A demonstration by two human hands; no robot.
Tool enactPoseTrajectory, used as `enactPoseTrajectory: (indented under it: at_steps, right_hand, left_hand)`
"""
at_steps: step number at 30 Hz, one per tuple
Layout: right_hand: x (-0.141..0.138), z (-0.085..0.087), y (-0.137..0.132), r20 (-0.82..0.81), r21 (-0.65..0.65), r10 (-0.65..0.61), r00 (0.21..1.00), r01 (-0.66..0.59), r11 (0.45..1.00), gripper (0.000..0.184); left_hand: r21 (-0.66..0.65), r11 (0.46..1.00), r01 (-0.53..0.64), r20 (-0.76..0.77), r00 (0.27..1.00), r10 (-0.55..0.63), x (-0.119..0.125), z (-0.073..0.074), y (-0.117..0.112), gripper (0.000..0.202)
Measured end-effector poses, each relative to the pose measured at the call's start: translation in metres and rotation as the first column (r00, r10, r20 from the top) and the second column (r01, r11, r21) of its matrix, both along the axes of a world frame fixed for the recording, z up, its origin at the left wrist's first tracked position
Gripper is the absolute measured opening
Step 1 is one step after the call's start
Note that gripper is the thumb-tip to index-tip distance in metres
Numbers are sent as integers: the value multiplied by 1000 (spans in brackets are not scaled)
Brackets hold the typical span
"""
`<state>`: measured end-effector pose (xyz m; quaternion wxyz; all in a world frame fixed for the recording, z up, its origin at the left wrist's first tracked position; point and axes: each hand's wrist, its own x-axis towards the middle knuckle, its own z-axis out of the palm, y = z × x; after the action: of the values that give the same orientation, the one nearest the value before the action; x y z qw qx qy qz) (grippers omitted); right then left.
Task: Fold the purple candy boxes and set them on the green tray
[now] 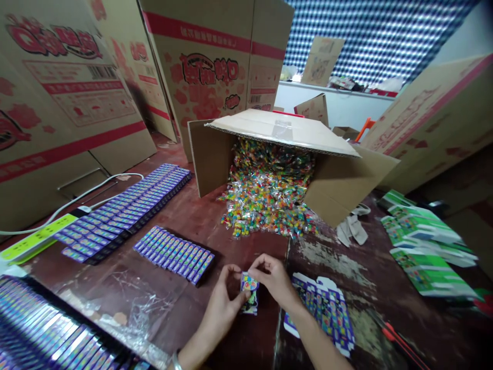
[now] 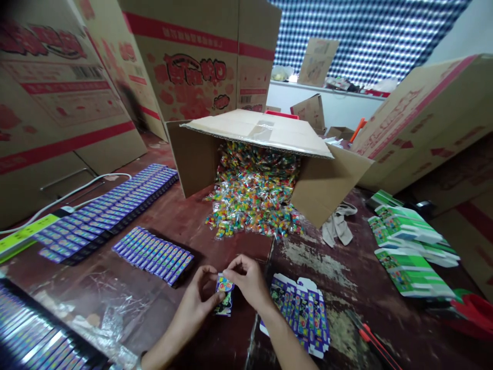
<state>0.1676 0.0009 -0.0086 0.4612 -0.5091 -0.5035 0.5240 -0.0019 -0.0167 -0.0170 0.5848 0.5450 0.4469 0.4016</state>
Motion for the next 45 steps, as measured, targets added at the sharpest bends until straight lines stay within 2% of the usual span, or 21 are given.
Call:
enactPoseTrajectory:
  at_steps: [3, 6, 10, 13, 19, 22, 24, 26, 30, 32, 35, 38, 45]
  right_hand:
    - [5, -1, 5, -48, -59, 70, 996, -73, 996, 19]
    - [8, -2, 8, -101, -116, 68, 993, -79, 990, 23]
    - [9, 0, 7, -85, -67, 76, 993, -82, 994, 23]
    - [9, 2, 5, -48, -16, 65, 997, -66, 998, 21]
    - [13, -1, 6, -92, -91, 82, 992, -90, 992, 23]
    - [13, 1, 5, 17, -37, 105, 994, -105, 994, 22]
    - [11, 2, 4, 115, 11, 84, 990, -85, 996, 21]
    - [10, 2, 4, 140, 24, 51, 989, -55, 998, 22]
    - [10, -2, 4, -116, -163, 64, 991, -82, 983, 30]
    - [11, -4, 3, -173, -210, 77, 982, -113, 971, 33]
    - [10, -4, -1, -3, -93, 72, 997, -72, 993, 27]
    - [5, -3, -7, 161, 27, -18, 987, 14, 1000, 23]
    - [8, -16, -1, 67, -90, -68, 995, 74, 993, 32]
  left_hand:
    - [28, 999, 29, -59, 998, -27, -3, 3, 1, 44]
    - [53, 995, 85, -63, 995, -82, -4, 7, 2, 50]
    - [37, 994, 101, -82, 992, -97, -6, 8, 3, 56]
    - [-5, 990, 138, -27, 990, -138, -7, 6, 6, 53]
    - [-52, 982, 180, 60, 982, -177, -8, 1, 10, 59]
    - [-74, 976, 203, 99, 976, -196, -9, -4, 10, 58]
    - [-84, 976, 202, 115, 975, -192, -9, -7, 10, 56]
    - [-90, 977, 193, 141, 974, -180, -9, -9, 11, 55]
    - [-96, 969, 226, 184, 961, -205, -10, -6, 12, 53]
    - [-102, 969, 227, 174, 963, -207, -10, -6, 11, 52]
    - [-132, 971, 197, 181, 968, -172, -10, -7, 9, 49]
    - [-155, 974, 168, 207, 969, -134, -9, -9, 8, 48]
    - [-141, 971, 195, 151, 973, -174, -8, -1, 8, 60]
